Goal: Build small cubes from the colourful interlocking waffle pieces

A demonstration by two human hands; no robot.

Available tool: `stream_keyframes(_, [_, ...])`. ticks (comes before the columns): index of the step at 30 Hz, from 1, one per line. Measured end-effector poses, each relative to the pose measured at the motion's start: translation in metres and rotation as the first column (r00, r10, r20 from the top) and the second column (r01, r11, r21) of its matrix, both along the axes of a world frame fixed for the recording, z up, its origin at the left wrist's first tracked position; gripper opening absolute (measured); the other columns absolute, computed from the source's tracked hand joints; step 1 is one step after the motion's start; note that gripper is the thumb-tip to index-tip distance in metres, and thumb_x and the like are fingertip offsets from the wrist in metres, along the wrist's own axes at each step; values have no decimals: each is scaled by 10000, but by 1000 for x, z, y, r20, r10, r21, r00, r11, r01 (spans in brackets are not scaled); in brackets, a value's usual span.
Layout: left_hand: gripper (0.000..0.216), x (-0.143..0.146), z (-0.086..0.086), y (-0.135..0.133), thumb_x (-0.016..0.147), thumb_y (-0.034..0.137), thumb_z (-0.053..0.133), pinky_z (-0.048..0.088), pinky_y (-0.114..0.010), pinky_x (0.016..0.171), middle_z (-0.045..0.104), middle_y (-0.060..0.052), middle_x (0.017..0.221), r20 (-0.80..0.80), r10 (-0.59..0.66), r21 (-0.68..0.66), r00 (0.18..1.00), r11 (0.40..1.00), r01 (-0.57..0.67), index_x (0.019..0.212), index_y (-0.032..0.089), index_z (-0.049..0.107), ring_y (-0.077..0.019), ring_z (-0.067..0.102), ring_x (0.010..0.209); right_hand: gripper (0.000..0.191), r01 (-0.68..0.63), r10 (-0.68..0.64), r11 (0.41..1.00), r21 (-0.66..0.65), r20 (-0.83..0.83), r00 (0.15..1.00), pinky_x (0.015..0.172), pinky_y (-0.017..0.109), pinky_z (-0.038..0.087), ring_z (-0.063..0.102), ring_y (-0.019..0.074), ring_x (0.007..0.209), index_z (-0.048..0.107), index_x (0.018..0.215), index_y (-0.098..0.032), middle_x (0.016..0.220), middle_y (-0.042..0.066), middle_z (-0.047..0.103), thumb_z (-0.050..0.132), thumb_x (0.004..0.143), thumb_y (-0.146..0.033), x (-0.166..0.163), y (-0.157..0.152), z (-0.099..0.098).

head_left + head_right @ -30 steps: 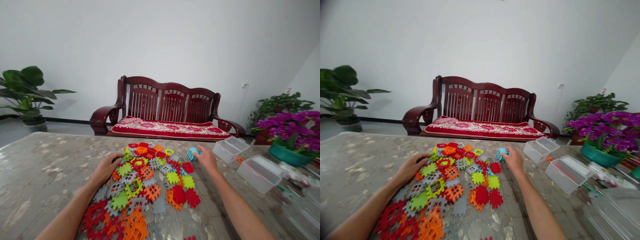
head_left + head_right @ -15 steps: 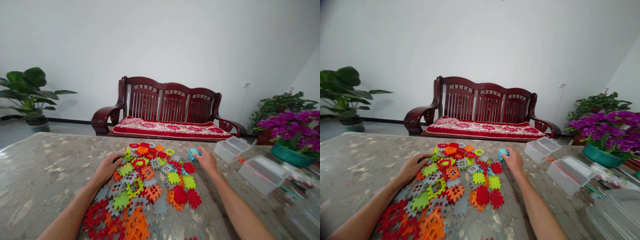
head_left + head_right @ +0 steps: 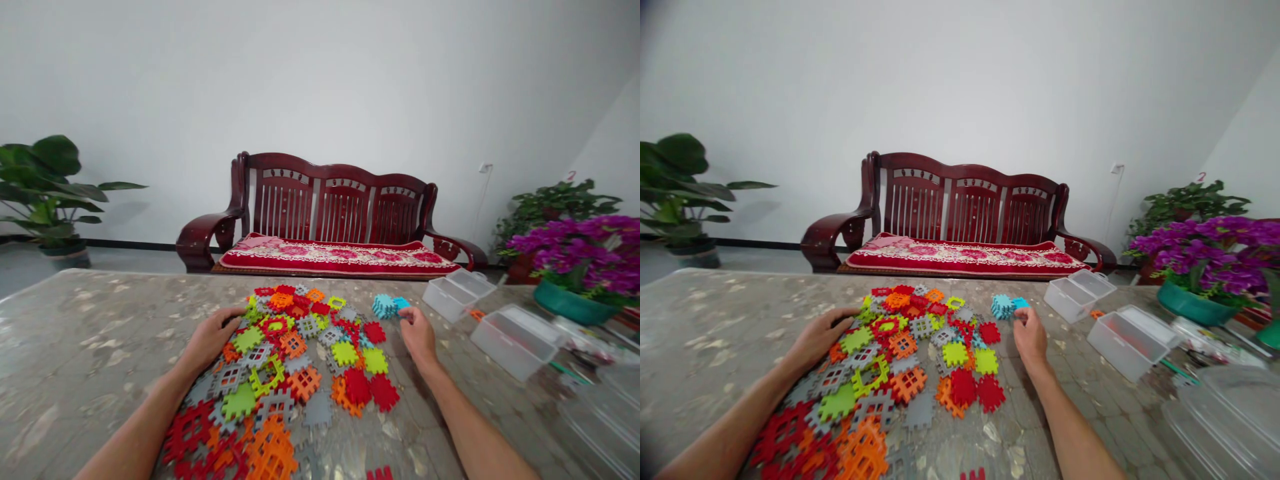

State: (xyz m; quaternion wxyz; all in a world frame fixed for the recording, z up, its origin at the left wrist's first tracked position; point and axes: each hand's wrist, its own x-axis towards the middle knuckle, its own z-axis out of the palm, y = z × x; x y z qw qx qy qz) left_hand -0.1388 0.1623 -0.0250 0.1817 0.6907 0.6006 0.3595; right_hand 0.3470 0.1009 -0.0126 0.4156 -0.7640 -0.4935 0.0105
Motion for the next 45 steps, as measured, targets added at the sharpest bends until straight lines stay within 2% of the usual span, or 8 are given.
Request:
stream_keyframes(3, [443, 0, 0, 0, 775, 500, 496, 492, -373, 1016, 767, -44, 1124, 5, 9, -4, 1000, 1000, -9, 1035, 248, 749, -263, 679, 1066, 265, 2, -3, 999, -43, -28, 1000, 824, 300, 499, 691, 193, 898, 615, 911, -263, 952, 5, 747, 487, 713, -143, 3, -4, -13])
stream_keyframes(8, [444, -1, -1, 1, 782, 493, 489, 485, -370, 1024, 762, -44, 1143, -15, 3, -1, 1000, 1000, -3, 1045, 251, 752, -263, 678, 1071, 240, 7, -11, 994, -106, -33, 999, 837, 314, 507, 705, 210, 942, 591, 904, -256, 988, 35, 749, 505, 717, -132, 6, 1, -21])
stream_keyframes(13, [458, -1, 0, 1, 780, 499, 491, 488, -370, 1024, 762, -45, 1147, -17, -1, 3, 1000, 1000, 1, 1060, 248, 752, -262, 680, 1073, 276, -19, 16, 997, -76, -40, 999, 882, 330, 514, 703, 212, 991, 588, 928, -264, 996, 26, 747, 495, 709, -124, 5, 8, -26])
stream_keyframes(19, [454, 0, 1, 0, 779, 503, 485, 499, -375, 1005, 766, -55, 1127, -23, 7, 8, 1000, 1000, -7, 1035, 243, 755, -267, 686, 1060, 312, -16, 15, 994, -104, -20, 1000, 886, 345, 516, 697, 232, 1010, 617, 964, -253, 1048, 55, 743, 485, 711, -127, 1, 13, -22])
stream_keyframes(26, [463, 1, 3, 0, 772, 487, 488, 497, -381, 1017, 766, -51, 1132, -33, 10, -8, 999, 1000, -10, 1050, 232, 756, -267, 683, 1055, 347, 1, -4, 988, -154, -19, 1000, 881, 332, 502, 694, 220, 1007, 632, 993, -257, 1074, 37, 740, 479, 718, -111, -2, 14, -17])
stream_keyframes(32, [467, -2, -1, 1, 787, 490, 481, 497, -388, 1010, 761, -59, 1137, -36, 2, 0, 999, 1000, -2, 1068, 231, 750, -272, 682, 1067, 361, 2, -5, 991, -134, -21, 1000, 855, 309, 505, 694, 209, 995, 641, 1001, -280, 1057, 10, 743, 498, 715, -114, -2, 14, -19])
stream_keyframes(38, [458, -1, -1, 2, 792, 484, 481, 495, -396, 1012, 761, -59, 1132, -22, -9, 4, 1000, 1000, 10, 1057, 226, 751, -273, 685, 1059, 379, 1, -7, 987, -163, -40, 999, 869, 332, 505, 691, 228, 1017, 639, 1032, -256, 1099, 39, 737, 486, 713, -118, -3, 15, -16])
stream_keyframes(45, [453, 1, 1, 0, 782, 473, 489, 496, -385, 1016, 765, -64, 1113, -2, 7, 19, 1000, 1000, -7, 1043, 214, 752, -262, 688, 1046, 352, -27, 17, 991, -128, -75, 997, 904, 328, 494, 690, 209, 1012, 610, 969, -266, 1050, 20, 747, 473, 692, -100, -4, 16, -17])
